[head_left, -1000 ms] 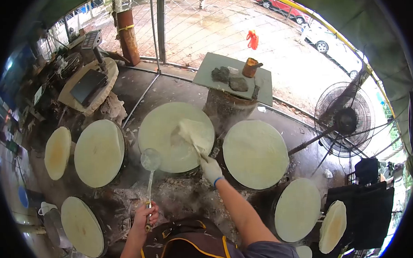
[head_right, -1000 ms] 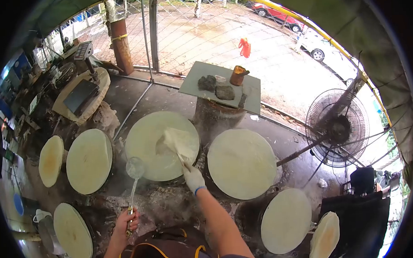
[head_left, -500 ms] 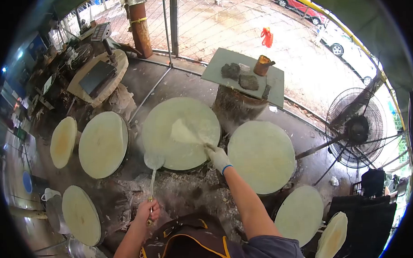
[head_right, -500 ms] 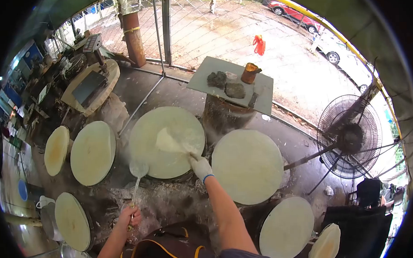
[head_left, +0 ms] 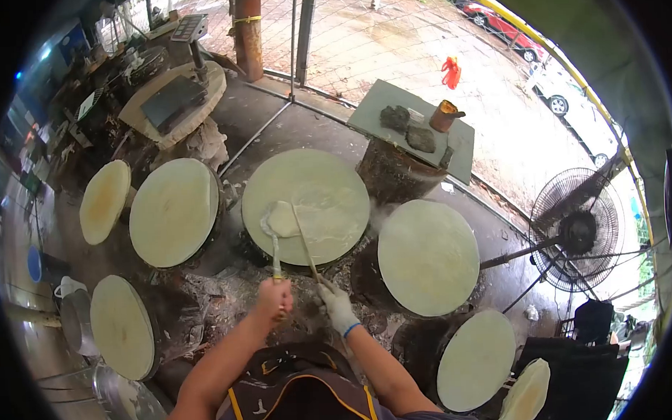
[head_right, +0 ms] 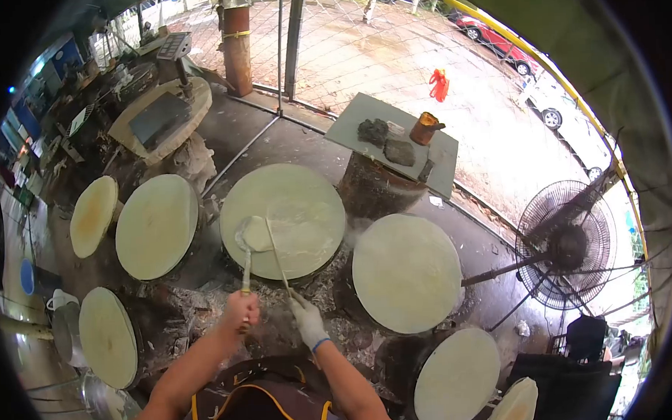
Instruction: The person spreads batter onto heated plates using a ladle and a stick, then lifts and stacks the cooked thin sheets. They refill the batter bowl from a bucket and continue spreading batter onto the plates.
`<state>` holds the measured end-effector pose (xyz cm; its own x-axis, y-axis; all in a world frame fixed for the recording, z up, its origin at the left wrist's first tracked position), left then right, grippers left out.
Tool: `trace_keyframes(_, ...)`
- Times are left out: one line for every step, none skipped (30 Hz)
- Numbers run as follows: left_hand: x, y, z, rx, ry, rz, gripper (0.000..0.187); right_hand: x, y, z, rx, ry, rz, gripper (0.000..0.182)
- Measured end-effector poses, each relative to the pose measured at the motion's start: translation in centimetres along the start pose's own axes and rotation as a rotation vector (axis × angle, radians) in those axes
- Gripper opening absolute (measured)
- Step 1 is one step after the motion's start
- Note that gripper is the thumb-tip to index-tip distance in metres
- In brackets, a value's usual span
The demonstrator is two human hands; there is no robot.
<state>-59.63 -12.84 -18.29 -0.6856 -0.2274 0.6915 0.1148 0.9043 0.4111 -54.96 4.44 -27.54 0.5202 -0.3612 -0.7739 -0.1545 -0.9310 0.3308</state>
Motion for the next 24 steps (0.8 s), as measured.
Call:
trace_keyframes(2.0,-0.1,-2.2,-0.143,-0.055,-0.262,0.013,-3.0,0.4,-1.8,-0.011,-0.058,-0.05,0.041)
trace_keyframes(3.0,-0.3,-5.0,-0.134,-0.023,-0.235,0.012,-4.8,-0.1,-2.4,0.06,-0.109,0.01,0.041)
trace_keyframes(3.6,-0.3,-7.8,-0.123,0.006,-0.208,0.012,-6.2,-0.5,-2.9,0.131,-0.157,0.071,0.041)
trace_keyframes(3.8,-0.4,-9.4,-0.114,0.041,-0.178,0.011,-6.9,-0.9,-3.1,0.199,-0.211,0.132,0.04)
trace_keyframes(3.7,-0.2,-10.0,-0.133,0.044,-0.222,0.011,-5.8,-1.9,-1.4,0.23,-0.195,-0.022,0.041)
trace_keyframes(3.5,0.1,-10.6,-0.148,0.053,-0.268,0.011,-3.5,-3.5,1.6,0.255,-0.182,-0.179,0.041)
trace_keyframes(3.2,0.3,-11.2,-0.157,0.061,-0.318,0.011,-2.0,-4.2,3.0,0.275,-0.165,-0.339,0.041)
trace_keyframes(3.1,0.5,-11.4,-0.179,0.032,-0.363,0.01,-2.0,-3.5,2.8,0.147,-0.25,-0.507,0.04)
trace_keyframes(3.4,0.6,-11.2,-0.197,0.01,-0.411,0.01,-2.2,-2.7,2.4,0.008,-0.339,-0.672,0.04)
trace_keyframes(3.3,0.1,-11.3,-0.211,-0.006,-0.465,0.009,-3.9,-0.6,0.7,-0.111,-0.187,-0.574,0.04)
trace_keyframes(1.9,-1.2,-11.2,-0.257,-0.057,-0.552,0.007,-5.6,1.4,-1.3,-0.211,-0.025,-0.489,0.039)
trace_keyframes(1.7,-2.1,-12.5,-0.218,-0.031,-0.563,0.007,-3.5,0.2,0.1,-0.208,-0.084,-0.416,0.039)
trace_keyframes(1.5,-2.5,-13.9,-0.179,-0.008,-0.578,0.007,-3.9,1.7,-1.1,-0.172,-0.041,-0.359,0.039)
trace_keyframes(1.3,-3.1,-15.3,-0.142,0.008,-0.594,0.007,-4.3,3.3,-2.3,-0.134,0.0,-0.3,0.04)
trace_keyframes(1.3,-4.1,-16.9,-0.109,0.044,-0.6,0.007,-1.5,2.2,0.0,-0.11,-0.031,-0.332,0.041)
trace_keyframes(1.1,-5.2,-18.3,-0.071,0.092,-0.609,0.007,0.3,2.0,1.1,-0.117,-0.056,-0.351,0.042)
trace_keyframes(1.0,-6.5,-19.8,-0.035,0.138,-0.619,0.008,2.1,1.8,2.3,-0.123,-0.081,-0.371,0.043)
trace_keyframes(0.8,-8.1,-21.5,0.004,0.186,-0.632,0.008,2.9,3.6,2.4,-0.167,-0.095,-0.38,0.042)
trace_keyframes(0.5,-9.9,-23.1,0.034,0.233,-0.663,0.008,3.7,6.2,2.2,-0.199,-0.03,-0.421,0.042)
trace_keyframes(0.1,-11.8,-24.8,0.067,0.278,-0.696,0.008,4.3,8.9,1.9,-0.235,0.034,-0.464,0.042)
trace_keyframes(-0.3,-13.7,-26.5,0.096,0.32,-0.727,0.008,3.8,12.6,0.4,-0.244,0.167,-0.543,0.042)
trace_keyframes(-0.9,-15.9,-28.4,0.176,0.352,-0.773,0.009,5.5,14.7,1.4,-0.306,0.127,-0.611,0.039)
trace_keyframes(-1.4,-17.9,-30.0,0.245,0.378,-0.813,0.009,7.2,16.8,2.5,-0.365,0.082,-0.678,0.037)
trace_keyframes(-1.7,-20.1,-31.6,0.304,0.395,-0.847,0.01,8.4,19.6,3.0,-0.422,0.033,-0.741,0.035)
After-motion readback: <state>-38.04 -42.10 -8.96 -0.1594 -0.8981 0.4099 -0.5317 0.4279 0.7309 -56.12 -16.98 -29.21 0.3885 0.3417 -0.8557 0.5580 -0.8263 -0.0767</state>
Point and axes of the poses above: each hand's wrist, its own z-axis towards the middle knuckle, its own y-axis out of the palm, x = y × z, the point moved 4 cm from there along z, towards the middle knuckle, and after that the axes turned 8 degrees about -x, right-handed, at the moved point
